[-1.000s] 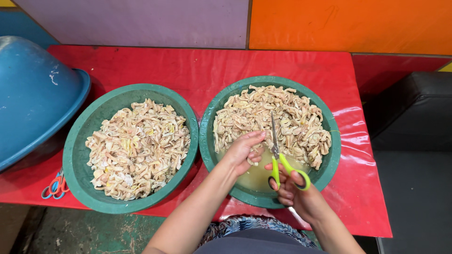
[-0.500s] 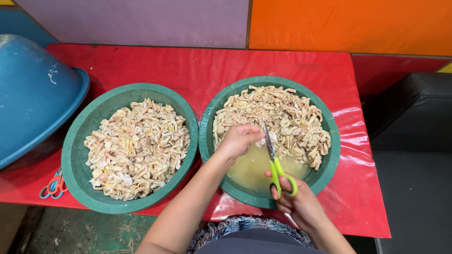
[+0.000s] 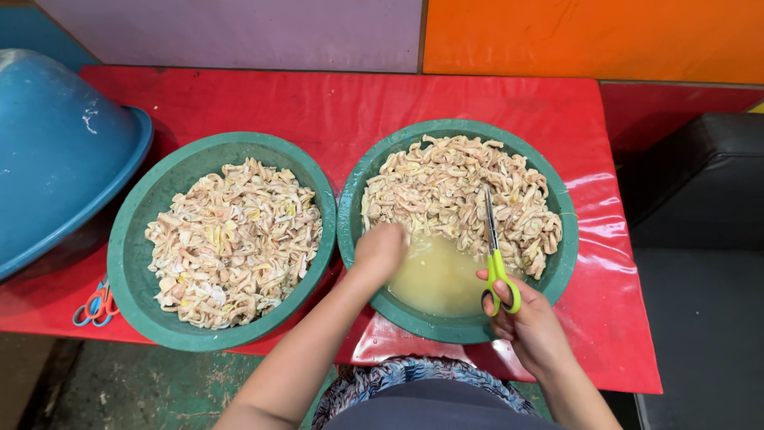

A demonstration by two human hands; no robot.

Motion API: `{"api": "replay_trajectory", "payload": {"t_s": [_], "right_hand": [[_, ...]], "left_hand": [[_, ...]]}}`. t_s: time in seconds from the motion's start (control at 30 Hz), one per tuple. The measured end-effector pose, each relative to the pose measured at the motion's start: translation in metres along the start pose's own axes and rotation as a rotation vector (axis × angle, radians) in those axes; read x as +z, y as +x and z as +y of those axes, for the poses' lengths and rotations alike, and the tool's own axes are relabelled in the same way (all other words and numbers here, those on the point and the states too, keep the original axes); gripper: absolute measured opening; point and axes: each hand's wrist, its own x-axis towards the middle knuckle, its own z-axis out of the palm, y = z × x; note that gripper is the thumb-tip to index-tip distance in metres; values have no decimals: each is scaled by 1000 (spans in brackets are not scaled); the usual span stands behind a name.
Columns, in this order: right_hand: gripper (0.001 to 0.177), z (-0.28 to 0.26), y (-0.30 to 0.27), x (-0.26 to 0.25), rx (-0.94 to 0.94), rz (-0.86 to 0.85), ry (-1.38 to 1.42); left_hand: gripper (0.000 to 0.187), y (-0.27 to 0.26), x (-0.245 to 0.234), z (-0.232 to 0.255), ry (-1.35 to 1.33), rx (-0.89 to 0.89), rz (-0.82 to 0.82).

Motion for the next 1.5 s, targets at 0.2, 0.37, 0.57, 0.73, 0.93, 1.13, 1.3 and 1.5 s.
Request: {"api": "replay_trajectory", "payload": {"t_s": [0.2, 0.37, 0.57, 0.73, 0.93, 1.13, 1.3, 1.5], "right_hand": [[41, 4, -2, -2, -16, -7, 7], [41, 7, -6, -8, -45, -39, 78], [42, 6, -4, -8, -30, -20, 74], [42, 6, -4, -7, -41, -26, 64], [42, 6, -4, -7, -41, -28, 58], [42, 7, -6, -9, -46, -37, 42], [44, 7, -9, -7, -57, -103, -57], [59, 14, -15, 0, -72, -285, -225]], "left_hand": [[24, -14, 23, 25, -346, 445, -496], [30, -9, -14, 40, -896, 59, -557], [18, -4, -24, 37, -1497, -167, -560], [33, -9, -3, 43, -639, -21, -433], [33, -21, 25, 47, 82, 355, -627], [18, -11, 13, 42, -594, 197, -553], [15, 2, -25, 36, -1213, -119, -555], [27, 4, -38, 30, -1646, -226, -461]]}}
